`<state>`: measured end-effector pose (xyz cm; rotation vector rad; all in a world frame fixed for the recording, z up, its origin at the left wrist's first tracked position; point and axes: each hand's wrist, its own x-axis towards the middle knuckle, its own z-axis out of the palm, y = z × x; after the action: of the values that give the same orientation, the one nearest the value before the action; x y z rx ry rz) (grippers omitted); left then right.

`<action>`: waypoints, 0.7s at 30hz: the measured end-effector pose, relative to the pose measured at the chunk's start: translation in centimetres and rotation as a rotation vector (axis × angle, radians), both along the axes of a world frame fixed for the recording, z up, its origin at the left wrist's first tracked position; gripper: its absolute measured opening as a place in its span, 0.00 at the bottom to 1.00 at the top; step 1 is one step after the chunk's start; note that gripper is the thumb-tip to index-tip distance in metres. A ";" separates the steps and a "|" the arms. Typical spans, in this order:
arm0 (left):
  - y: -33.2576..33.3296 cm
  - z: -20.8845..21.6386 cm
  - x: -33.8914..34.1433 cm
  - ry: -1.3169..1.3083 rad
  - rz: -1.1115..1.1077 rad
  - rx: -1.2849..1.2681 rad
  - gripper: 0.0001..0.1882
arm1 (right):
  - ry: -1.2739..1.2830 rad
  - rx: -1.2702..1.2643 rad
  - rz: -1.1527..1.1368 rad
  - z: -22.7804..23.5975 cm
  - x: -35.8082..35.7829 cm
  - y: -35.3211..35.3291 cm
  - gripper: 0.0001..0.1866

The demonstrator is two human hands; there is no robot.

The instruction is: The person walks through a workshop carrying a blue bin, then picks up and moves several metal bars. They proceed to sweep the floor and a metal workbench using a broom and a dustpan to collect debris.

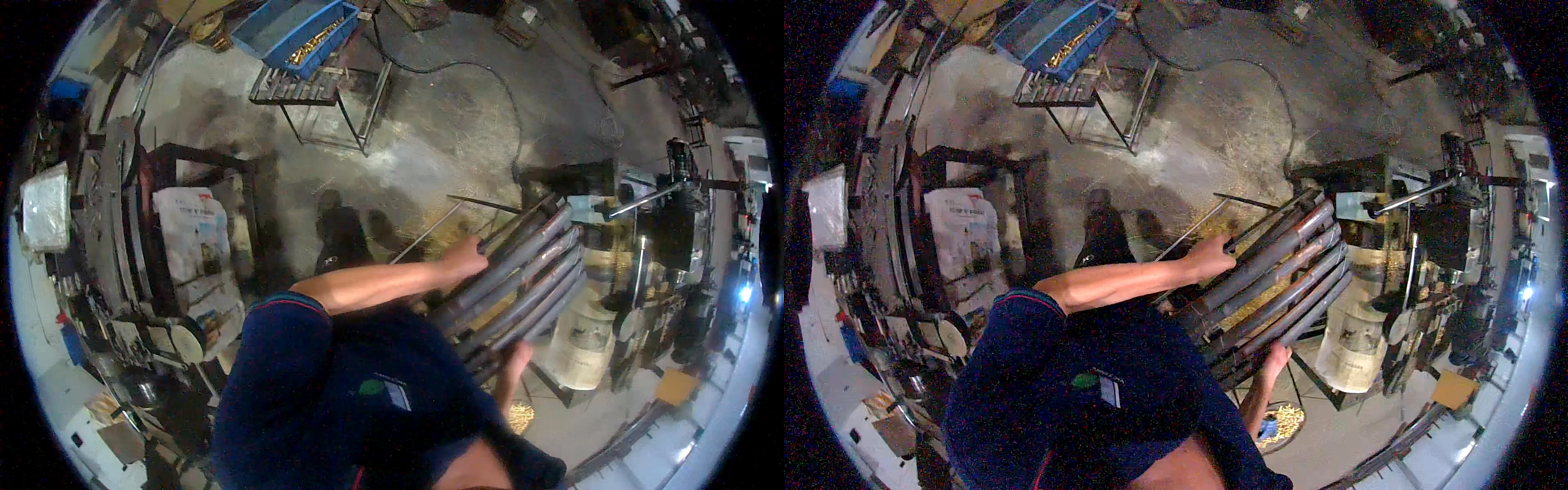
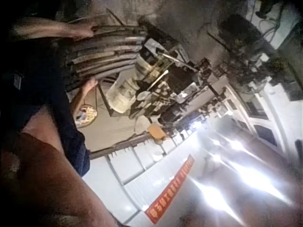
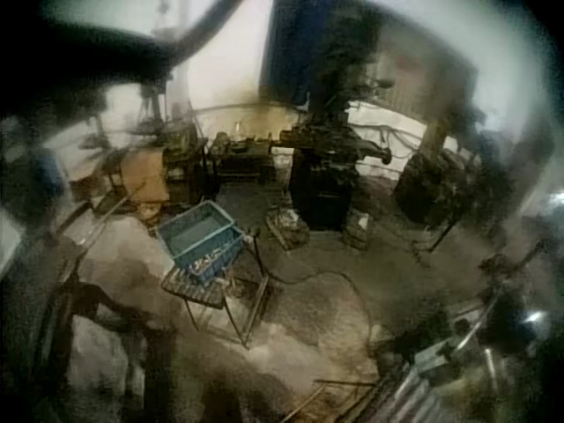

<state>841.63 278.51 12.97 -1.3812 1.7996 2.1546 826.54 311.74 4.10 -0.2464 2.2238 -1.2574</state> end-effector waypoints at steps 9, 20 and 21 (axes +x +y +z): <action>-6.9 -4.7 7.2 -0.038 -0.010 -0.062 0.24 | -0.180 -0.103 -0.459 5.3 13.2 -15.0 0.15; -1.4 -2.6 6.0 -0.110 -0.201 -0.026 0.24 | -0.257 0.066 -0.558 1.1 15.1 -5.0 0.12; -0.4 -2.8 5.5 -0.126 -0.210 0.000 0.23 | -0.292 -0.035 -0.574 2.8 15.7 -4.4 0.11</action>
<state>847.11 278.12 10.21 -1.2351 1.8076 1.9202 842.21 307.34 6.92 0.5699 2.0792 -1.5025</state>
